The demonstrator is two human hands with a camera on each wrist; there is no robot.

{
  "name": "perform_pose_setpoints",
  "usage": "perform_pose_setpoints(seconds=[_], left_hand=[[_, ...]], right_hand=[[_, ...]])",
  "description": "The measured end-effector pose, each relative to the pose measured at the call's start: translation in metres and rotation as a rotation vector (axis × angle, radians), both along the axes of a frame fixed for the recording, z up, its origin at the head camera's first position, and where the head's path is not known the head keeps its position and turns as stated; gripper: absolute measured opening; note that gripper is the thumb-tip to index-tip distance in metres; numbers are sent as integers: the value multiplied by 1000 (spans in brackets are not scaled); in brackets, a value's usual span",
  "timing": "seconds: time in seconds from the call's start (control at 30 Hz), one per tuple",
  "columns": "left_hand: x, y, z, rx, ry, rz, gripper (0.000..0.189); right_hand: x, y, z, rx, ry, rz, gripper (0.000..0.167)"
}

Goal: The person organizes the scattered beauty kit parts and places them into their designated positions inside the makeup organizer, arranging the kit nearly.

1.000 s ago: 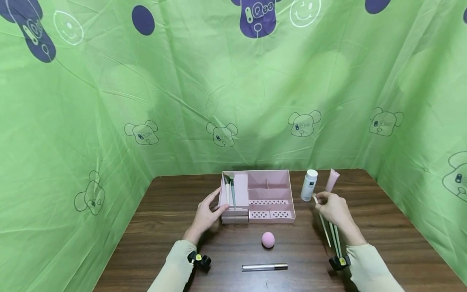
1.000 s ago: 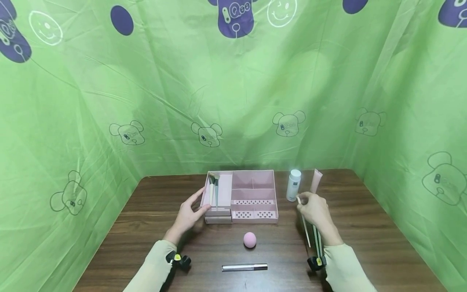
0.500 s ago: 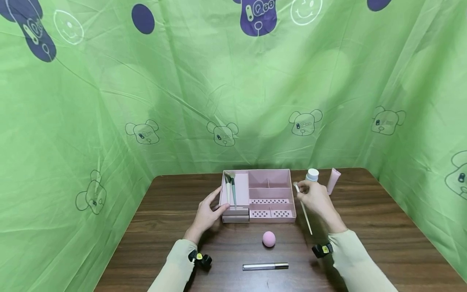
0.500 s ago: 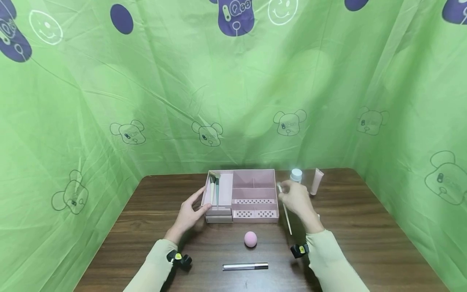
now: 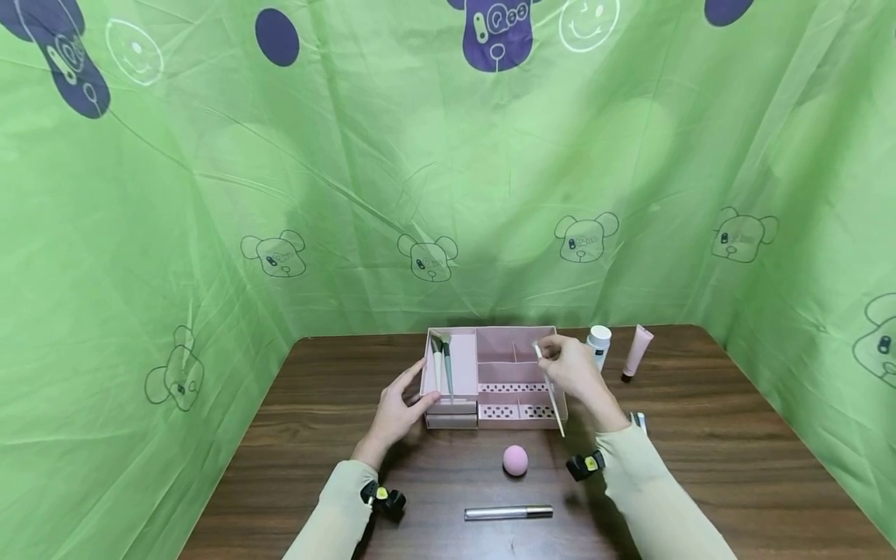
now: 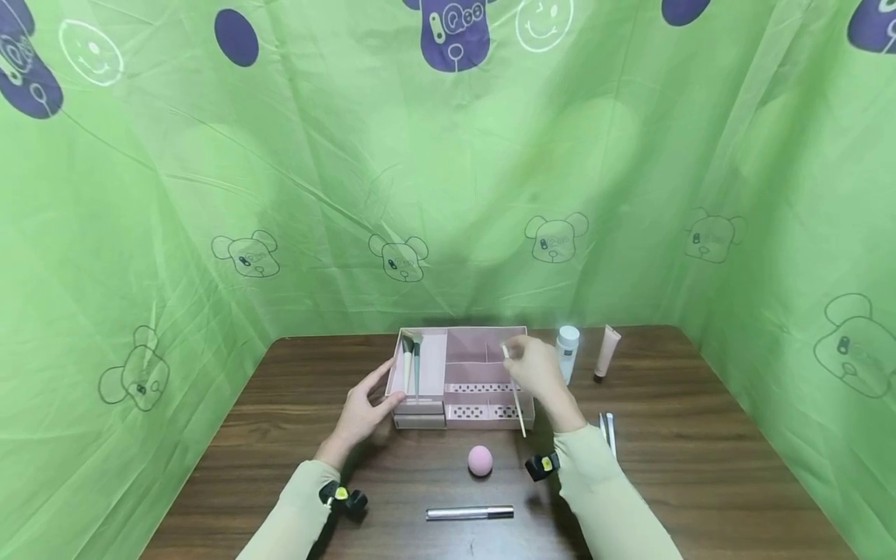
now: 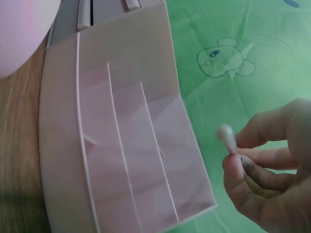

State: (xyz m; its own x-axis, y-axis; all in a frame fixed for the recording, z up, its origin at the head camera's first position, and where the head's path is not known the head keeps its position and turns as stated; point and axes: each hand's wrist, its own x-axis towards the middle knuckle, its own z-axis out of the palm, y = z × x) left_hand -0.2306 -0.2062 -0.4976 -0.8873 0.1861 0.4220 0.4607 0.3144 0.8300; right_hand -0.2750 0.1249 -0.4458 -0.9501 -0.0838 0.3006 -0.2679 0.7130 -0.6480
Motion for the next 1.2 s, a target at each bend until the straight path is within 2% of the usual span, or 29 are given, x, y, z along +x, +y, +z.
perform_pose_setpoints(seconds=[0.17,0.53,0.83,1.2], left_hand=[[1,1,3,3,-12,2,68],[2,1,1,15,-35,9,68],[0,1,3,18,-1,13,67],[3,0,2,6,-41,11,67]], right_hand=[[-5,-12,6,-2,-15,2,30],[-11,-27,6,-24,-27,-7,27],[-18,-37,15,-17,1,-8,28],[-22,-50,18,-46,-5,23,29]])
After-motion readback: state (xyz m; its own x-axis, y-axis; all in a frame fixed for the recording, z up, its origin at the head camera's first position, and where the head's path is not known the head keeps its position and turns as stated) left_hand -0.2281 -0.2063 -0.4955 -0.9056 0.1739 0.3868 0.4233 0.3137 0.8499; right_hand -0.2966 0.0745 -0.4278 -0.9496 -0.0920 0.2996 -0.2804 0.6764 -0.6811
